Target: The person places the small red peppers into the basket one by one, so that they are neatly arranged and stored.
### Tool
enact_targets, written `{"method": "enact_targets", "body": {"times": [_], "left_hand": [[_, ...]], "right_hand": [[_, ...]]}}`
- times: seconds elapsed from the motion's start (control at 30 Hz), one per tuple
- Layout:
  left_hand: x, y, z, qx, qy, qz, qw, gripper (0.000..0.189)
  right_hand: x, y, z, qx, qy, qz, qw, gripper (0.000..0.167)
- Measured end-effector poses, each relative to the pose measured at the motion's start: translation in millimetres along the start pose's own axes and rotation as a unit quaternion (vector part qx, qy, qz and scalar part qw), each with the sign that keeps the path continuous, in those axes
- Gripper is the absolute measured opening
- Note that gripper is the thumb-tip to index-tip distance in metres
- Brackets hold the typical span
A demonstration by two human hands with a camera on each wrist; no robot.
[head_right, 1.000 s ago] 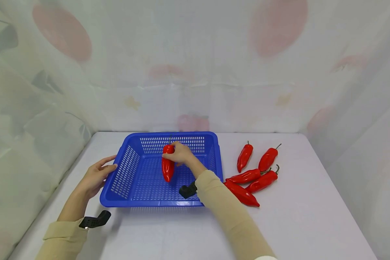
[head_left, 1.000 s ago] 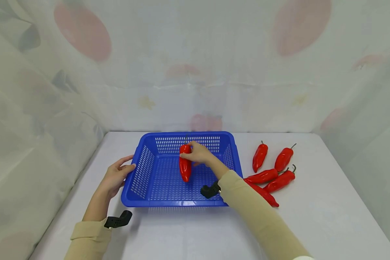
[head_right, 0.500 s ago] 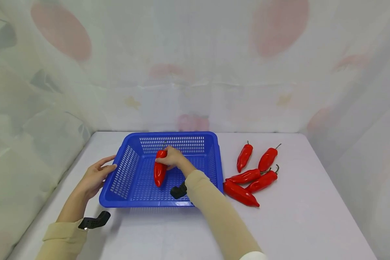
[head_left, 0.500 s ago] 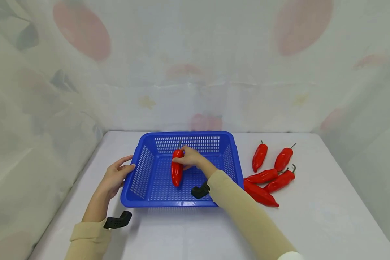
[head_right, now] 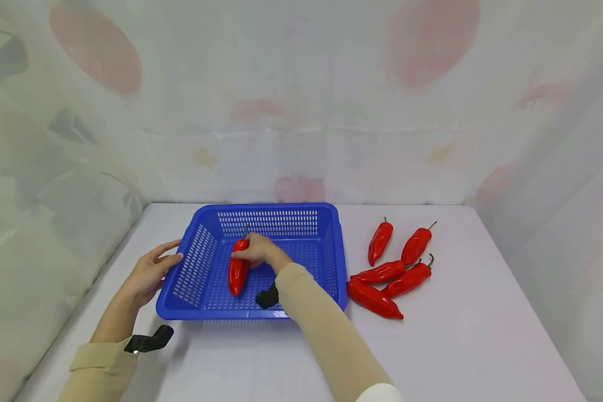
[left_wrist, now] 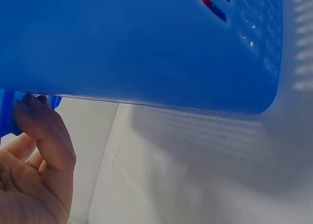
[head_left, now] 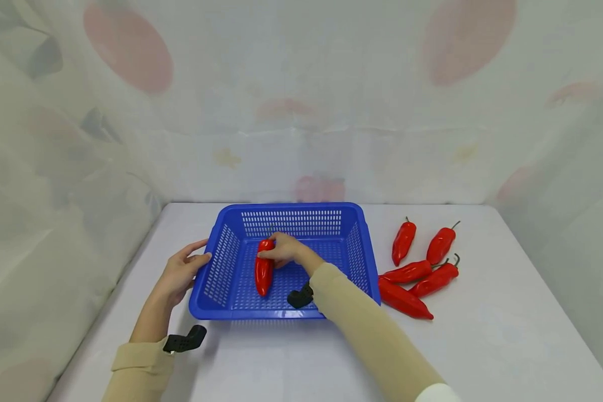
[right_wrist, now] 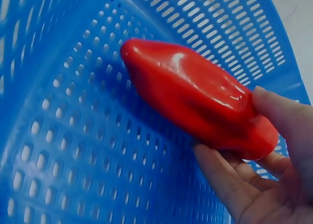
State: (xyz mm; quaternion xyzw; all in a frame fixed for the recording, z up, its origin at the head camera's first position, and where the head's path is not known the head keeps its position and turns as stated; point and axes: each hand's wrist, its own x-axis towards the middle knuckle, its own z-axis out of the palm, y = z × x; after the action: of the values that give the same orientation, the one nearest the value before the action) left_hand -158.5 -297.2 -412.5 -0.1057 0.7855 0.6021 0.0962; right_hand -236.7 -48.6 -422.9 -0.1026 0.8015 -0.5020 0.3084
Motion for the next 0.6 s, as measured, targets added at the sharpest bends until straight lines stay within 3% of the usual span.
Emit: {"method": "enact_targets", "body": {"times": [0.4, 0.6], "left_hand": [[1.5, -0.3, 1.4, -0.004, 0.000, -0.002, 1.0000, 0.058], [-4.5, 5.6, 2.8, -0.007, 0.001, -0.002, 1.0000, 0.057]], "right_hand": [[7.0, -6.3, 10.3, -0.042, -0.014, -0.005, 0.9990, 0.059], [11.2, -4.7, 15.0, -0.055, -0.027, -0.003, 0.9981, 0.061]]}}
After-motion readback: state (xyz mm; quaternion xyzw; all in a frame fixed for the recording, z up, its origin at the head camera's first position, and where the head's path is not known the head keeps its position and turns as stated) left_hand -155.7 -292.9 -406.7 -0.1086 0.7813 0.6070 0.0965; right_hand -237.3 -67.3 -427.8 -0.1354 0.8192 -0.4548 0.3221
